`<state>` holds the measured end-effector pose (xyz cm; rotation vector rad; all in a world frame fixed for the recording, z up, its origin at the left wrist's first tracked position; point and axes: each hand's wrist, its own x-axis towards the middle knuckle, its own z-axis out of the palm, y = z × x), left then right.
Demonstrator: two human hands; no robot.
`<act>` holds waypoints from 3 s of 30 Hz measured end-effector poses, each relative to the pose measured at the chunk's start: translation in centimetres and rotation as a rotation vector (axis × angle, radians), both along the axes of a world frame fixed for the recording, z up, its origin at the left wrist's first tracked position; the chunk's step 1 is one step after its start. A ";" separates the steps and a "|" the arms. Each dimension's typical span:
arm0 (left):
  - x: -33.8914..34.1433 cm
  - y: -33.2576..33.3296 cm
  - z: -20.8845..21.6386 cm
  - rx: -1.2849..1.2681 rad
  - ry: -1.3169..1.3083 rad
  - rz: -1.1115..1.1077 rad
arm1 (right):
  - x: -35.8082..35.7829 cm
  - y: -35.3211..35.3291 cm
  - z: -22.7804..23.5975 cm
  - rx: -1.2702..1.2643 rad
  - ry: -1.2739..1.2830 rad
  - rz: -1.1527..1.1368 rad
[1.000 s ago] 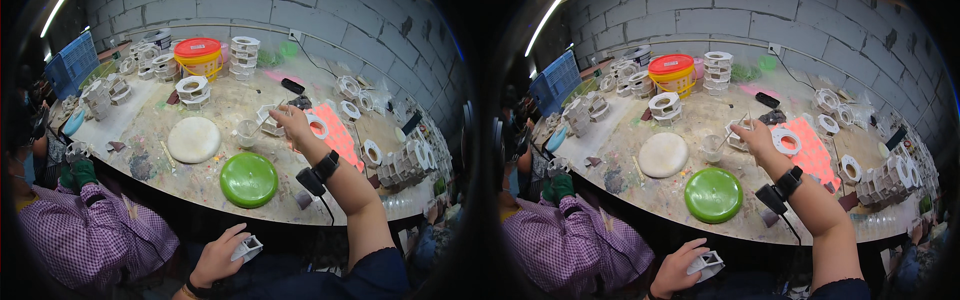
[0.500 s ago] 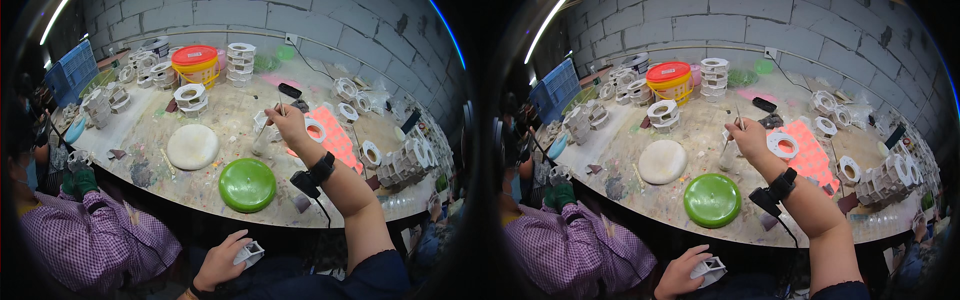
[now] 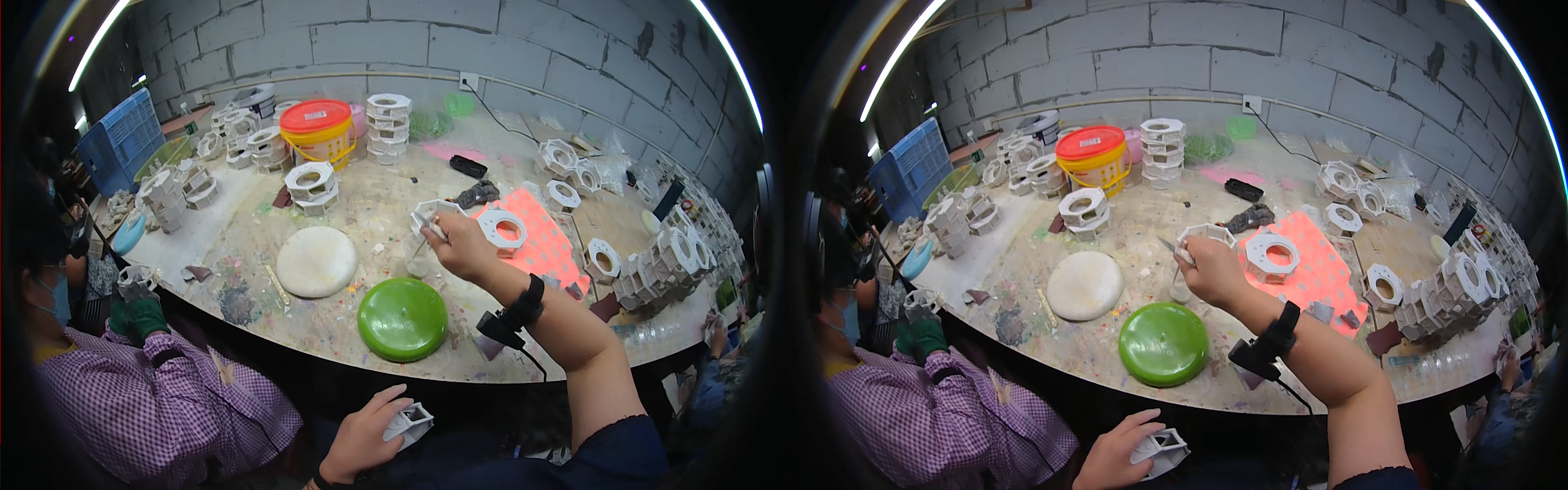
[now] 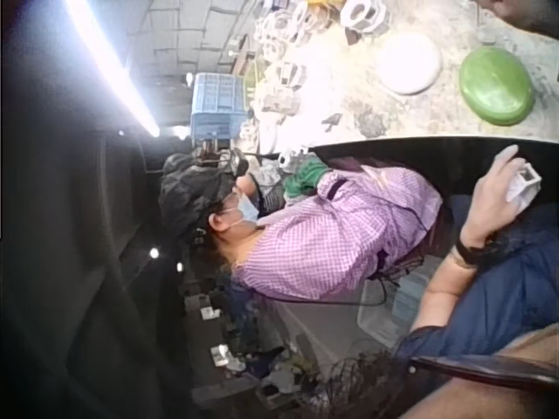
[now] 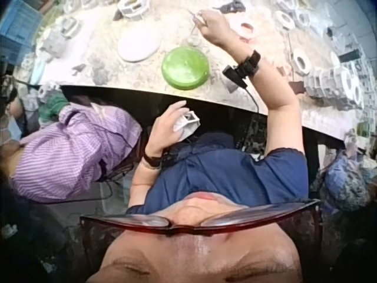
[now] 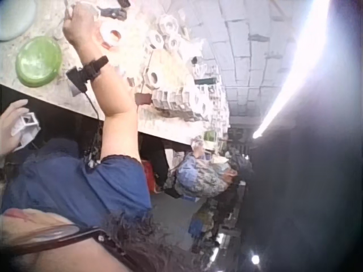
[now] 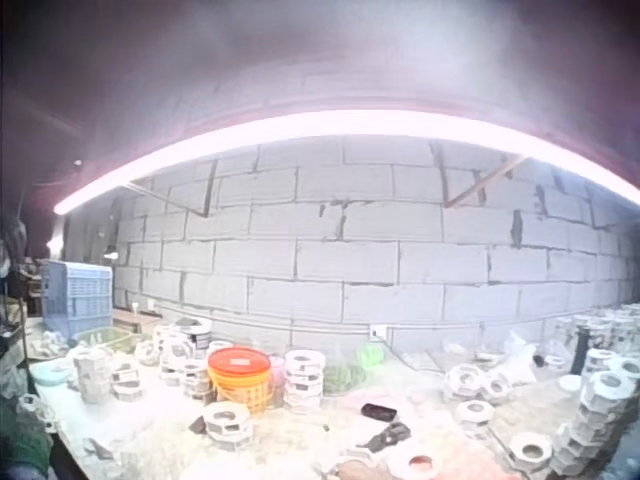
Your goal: Finishing and assembling white plastic octagonal components using a knife, brush, and adhesive at a workshop workbench.
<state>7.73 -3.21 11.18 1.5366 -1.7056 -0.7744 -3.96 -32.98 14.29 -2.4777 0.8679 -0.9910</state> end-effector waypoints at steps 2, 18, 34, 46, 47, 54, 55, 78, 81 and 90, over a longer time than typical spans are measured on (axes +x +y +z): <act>0.0 0.2 0.1 0.005 -0.012 0.003 | 0.2 0.7 -0.1 0.040 0.033 0.012; -1.8 -1.0 1.6 -0.124 -0.021 0.029 | 0.8 2.6 -2.7 -0.231 -0.093 0.001; -1.7 -1.6 1.1 -0.082 -0.076 -0.008 | -1.3 1.3 -0.9 0.153 0.077 -0.041; -0.5 -2.5 2.6 -0.045 -0.066 0.030 | -1.5 1.6 -0.6 0.178 -0.039 -0.096; -0.2 -2.8 2.6 -0.045 -0.066 0.034 | -1.5 1.6 -0.7 0.176 -0.082 -0.086; 0.9 -3.9 2.3 -0.122 -0.065 -0.008 | -1.1 1.8 0.6 0.052 -0.170 -0.094; 0.7 -4.0 2.4 -0.110 -0.041 -0.008 | -1.0 1.5 0.2 -0.028 -0.161 -0.107; 0.7 -2.1 1.2 0.021 0.054 0.046 | -2.8 -0.7 2.3 0.171 -0.415 -0.107; 0.7 -1.8 0.7 0.048 0.084 0.064 | -3.6 -1.1 2.4 0.207 -0.483 -0.121; 0.4 -1.8 0.0 0.051 0.099 0.091 | -4.9 -2.1 -1.2 0.436 -0.575 -0.139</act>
